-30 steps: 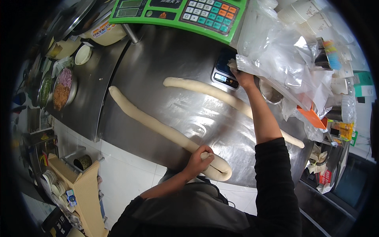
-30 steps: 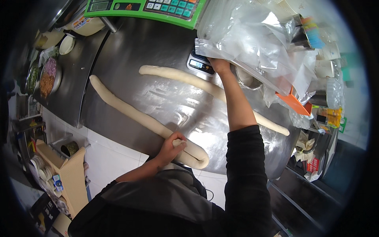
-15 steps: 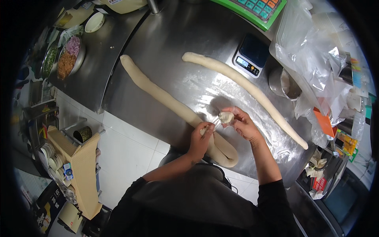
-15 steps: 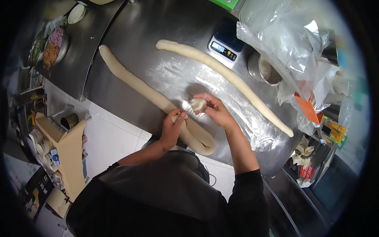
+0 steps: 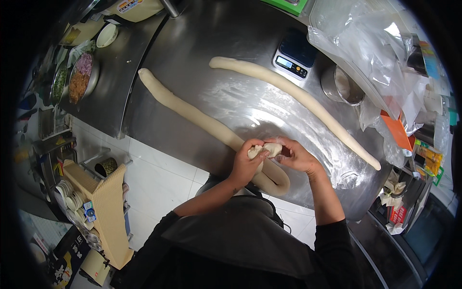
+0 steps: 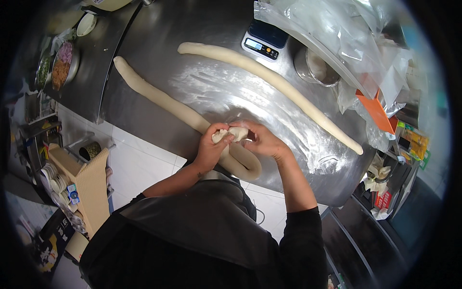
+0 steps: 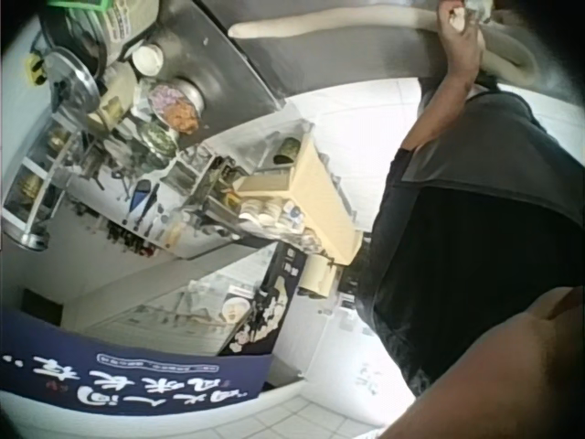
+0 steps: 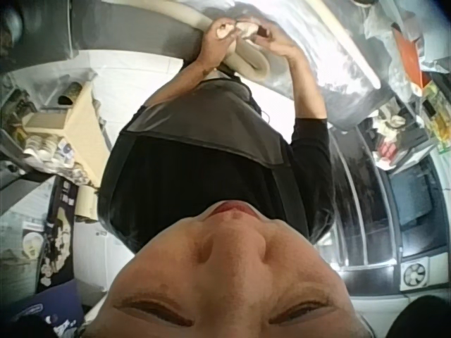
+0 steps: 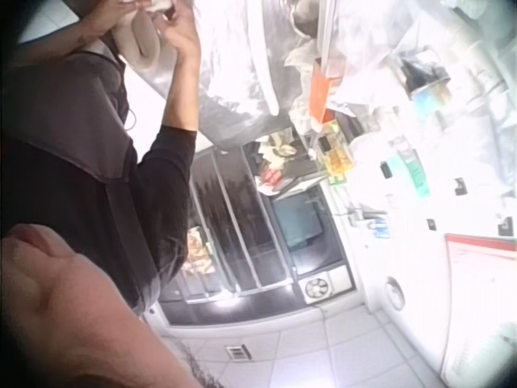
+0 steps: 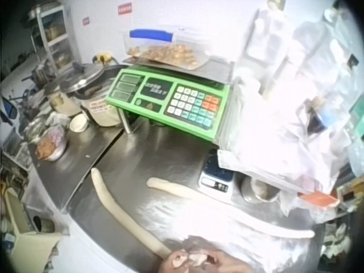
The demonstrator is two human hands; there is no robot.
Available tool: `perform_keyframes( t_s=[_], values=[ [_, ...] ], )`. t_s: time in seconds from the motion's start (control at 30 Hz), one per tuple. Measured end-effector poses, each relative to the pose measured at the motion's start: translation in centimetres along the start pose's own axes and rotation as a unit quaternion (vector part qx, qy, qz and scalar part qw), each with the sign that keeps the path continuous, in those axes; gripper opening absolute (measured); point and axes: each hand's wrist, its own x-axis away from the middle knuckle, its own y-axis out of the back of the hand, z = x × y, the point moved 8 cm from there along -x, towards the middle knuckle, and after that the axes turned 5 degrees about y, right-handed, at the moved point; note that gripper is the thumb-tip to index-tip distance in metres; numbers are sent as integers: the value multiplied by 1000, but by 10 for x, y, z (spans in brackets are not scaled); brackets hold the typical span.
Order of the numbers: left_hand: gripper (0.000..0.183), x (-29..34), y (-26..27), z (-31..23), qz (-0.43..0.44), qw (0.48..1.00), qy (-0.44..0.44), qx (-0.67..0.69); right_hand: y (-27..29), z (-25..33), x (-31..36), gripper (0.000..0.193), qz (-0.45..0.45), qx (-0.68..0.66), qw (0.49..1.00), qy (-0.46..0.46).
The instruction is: The person rolls two long dough ropes on a stainless steel counter, then pinches off small dough pieces from the ropes and arranges them in rows. The person uses both hands to tear and place the dough pieces without tools.
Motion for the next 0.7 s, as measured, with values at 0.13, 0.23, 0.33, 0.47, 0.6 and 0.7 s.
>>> perform_keyframes(
  t_s=[0.13, 0.23, 0.33, 0.47, 0.6, 0.7],
  values=[
    [21, -1, -2, 2, -1, 1000, -2, -15, -1, 12, 3, 46, -37, 147, 987, 45],
    [20, 0, 0, -4, -31, 995, -29, -88, -1, 20, 3, 36, -87, 229, 968, 61],
    [19, 2, 0, -10, -62, 987, -56, -137, -2, 21, 1, 29, -124, 279, 951, 54],
    [17, -3, 4, -12, -86, 979, -69, -169, -7, 38, 0, 22, -184, 332, 924, 53],
    [15, -16, 36, 8, -150, 981, 51, -111, -15, 73, 3, 16, -183, 156, 969, 58],
    [15, -13, 27, 9, -74, 987, 51, -134, 1, 100, -11, 19, -224, 150, 961, 63]
  ],
)
